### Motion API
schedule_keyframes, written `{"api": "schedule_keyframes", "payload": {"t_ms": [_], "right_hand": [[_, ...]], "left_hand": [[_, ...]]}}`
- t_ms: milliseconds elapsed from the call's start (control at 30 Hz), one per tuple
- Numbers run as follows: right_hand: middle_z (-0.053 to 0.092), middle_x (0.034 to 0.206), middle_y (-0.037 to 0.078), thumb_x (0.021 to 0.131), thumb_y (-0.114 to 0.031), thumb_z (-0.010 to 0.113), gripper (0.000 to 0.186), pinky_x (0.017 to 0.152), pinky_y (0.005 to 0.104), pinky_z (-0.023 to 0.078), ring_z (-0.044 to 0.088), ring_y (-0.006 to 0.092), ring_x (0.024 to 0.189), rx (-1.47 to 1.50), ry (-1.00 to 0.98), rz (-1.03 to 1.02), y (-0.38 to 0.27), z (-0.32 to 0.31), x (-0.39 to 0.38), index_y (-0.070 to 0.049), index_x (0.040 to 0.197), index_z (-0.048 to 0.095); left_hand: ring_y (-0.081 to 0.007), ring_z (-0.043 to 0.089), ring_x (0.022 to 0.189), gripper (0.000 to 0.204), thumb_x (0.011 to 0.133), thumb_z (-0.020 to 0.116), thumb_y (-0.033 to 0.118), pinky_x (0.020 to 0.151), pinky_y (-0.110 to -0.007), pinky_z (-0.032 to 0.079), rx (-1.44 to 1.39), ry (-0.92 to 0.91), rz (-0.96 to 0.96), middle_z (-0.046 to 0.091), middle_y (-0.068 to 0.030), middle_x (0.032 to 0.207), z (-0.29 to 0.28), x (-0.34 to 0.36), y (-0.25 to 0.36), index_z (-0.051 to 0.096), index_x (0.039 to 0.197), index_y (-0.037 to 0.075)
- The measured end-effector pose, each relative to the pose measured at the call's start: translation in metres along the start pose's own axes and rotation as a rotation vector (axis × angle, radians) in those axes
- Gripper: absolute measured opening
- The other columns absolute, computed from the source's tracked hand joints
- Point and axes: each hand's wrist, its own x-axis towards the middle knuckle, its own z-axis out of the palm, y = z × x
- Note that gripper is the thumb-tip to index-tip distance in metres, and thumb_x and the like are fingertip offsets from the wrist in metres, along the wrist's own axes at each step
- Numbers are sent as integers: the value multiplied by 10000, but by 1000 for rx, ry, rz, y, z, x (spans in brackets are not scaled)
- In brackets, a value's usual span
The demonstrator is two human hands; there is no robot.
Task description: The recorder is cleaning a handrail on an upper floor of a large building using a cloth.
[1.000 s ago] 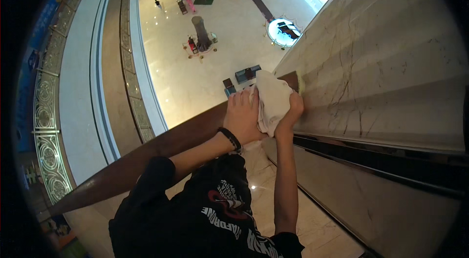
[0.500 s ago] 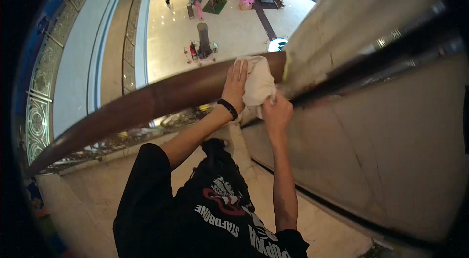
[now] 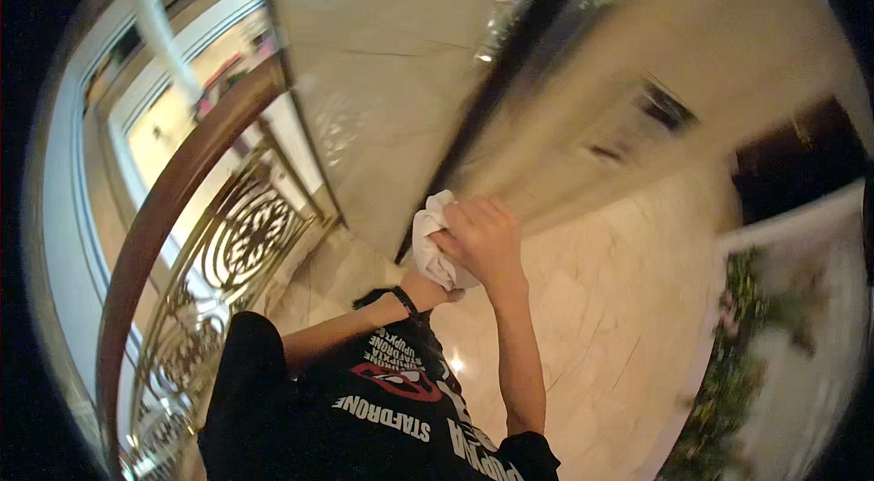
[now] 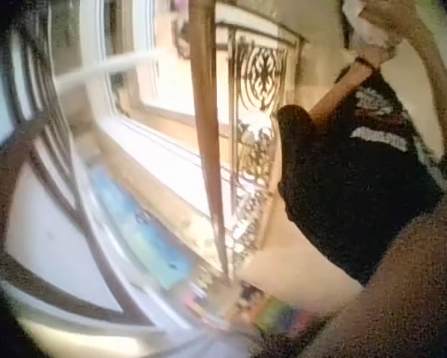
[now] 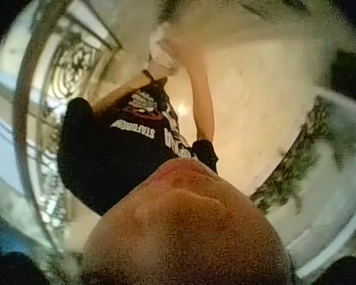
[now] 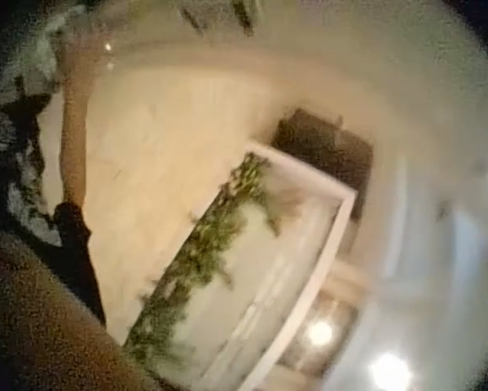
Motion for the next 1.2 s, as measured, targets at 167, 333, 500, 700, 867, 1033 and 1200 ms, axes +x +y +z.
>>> {"api": "schedule_keyframes", "payload": {"t_ms": [167,333,500,700,867,1033,1200], "right_hand": [[582,679,62,628,-182,835,290,590,395,444,594,260,653,-215,263,369,71,-123,-118,-90,757,592],[601,686,103,678,-178,785,212,602,421,457,607,307,661,-330,318,818,107,-157,-244,-92,799,632],[646,723,122,731,-236,748,210,649,469,507,647,335,698,-223,155,915,140,-143,-303,-74,827,655],[698,834,144,793,-279,722,260,741,481,543,691,351,807,-98,-125,931,200,-143,-344,-69,927,648],[708,894,165,845,-278,694,270,755,494,533,687,374,844,59,-140,1090,247,-182,-351,-33,940,633],[694,861,192,880,-304,678,273,735,513,525,681,402,825,147,-22,1092,314,-172,-376,-40,933,630],[652,770,193,897,-289,669,264,679,535,509,665,424,765,255,-161,967,406,-155,-382,-41,916,580]], "left_hand": [[-320,665,1059,523,741,833,261,930,-423,538,-180,-423,81,697,-104,1129,93,71,85,641,1204,113],[-328,664,1073,544,752,837,331,958,-426,531,-229,-490,290,703,-124,1134,205,101,136,636,1210,119],[-334,657,1084,558,768,831,320,965,-424,528,-76,-778,308,682,-120,1197,307,132,172,609,1241,126],[-333,654,1090,562,769,829,324,969,-424,525,-284,-740,326,676,-119,1208,397,158,181,603,1246,129],[-333,652,1094,566,771,828,327,973,-424,522,-338,-648,227,672,-117,1217,410,178,112,598,1249,131],[-333,649,1099,569,772,826,331,977,-424,520,-304,-494,102,667,-116,1226,447,211,97,594,1253,133],[-332,647,1103,573,774,824,334,982,-424,518,-273,-343,12,662,-114,1235,488,253,53,589,1257,135]]}}
